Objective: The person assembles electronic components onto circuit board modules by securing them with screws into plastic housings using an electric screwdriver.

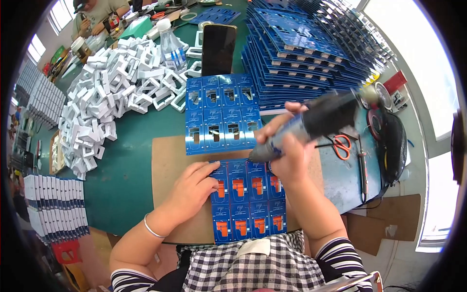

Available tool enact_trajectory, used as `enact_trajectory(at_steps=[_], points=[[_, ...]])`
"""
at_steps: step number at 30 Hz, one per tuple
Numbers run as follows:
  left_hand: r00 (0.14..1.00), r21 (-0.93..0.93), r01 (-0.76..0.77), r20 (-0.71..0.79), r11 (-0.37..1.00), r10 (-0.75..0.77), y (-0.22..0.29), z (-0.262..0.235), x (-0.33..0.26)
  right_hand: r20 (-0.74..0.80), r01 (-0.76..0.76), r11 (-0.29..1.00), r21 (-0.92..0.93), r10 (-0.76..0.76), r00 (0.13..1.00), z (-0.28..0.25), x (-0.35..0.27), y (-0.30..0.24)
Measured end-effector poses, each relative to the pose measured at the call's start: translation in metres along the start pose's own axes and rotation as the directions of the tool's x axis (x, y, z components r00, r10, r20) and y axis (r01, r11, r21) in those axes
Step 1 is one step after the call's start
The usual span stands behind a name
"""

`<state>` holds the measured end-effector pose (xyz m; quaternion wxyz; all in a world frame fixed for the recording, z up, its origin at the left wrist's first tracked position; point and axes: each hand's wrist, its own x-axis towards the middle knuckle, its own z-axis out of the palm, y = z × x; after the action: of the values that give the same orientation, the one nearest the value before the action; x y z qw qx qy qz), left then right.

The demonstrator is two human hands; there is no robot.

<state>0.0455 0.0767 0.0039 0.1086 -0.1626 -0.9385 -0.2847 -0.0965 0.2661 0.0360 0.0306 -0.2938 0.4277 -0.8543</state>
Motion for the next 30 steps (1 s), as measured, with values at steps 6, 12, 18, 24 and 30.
enact_trajectory(at_steps=[6, 12, 18, 24, 30], points=[[0.999, -0.020, -0.019, -0.033, 1.000, 0.018, 0.002, 0.001, 0.000, -0.346, -0.032, 0.996, 0.084, 0.059, 0.936, -0.007, -0.001, 0.006], [1.000, 0.028, -0.012, 0.001, 1.000, 0.012, 0.005, -0.002, 0.004, 0.367, -0.009, 0.989, -0.144, 0.062, 0.928, -0.012, -0.012, -0.009], [0.999, 0.087, 0.041, 0.020, 0.995, -0.043, 0.013, -0.003, 0.004, 0.426, 0.309, 0.945, -0.107, -0.237, 0.873, -0.007, -0.024, -0.004], [0.996, 0.324, -0.039, 0.090, 0.945, 0.010, 0.021, -0.012, 0.008, -0.278, -0.043, 0.999, 0.013, 0.045, 0.959, -0.010, -0.008, 0.002], [0.938, 0.001, -0.292, 0.196, 0.957, 0.286, 0.044, 0.015, 0.022, -0.027, -0.037, 0.999, -0.014, 0.037, 0.999, -0.004, -0.012, 0.005]])
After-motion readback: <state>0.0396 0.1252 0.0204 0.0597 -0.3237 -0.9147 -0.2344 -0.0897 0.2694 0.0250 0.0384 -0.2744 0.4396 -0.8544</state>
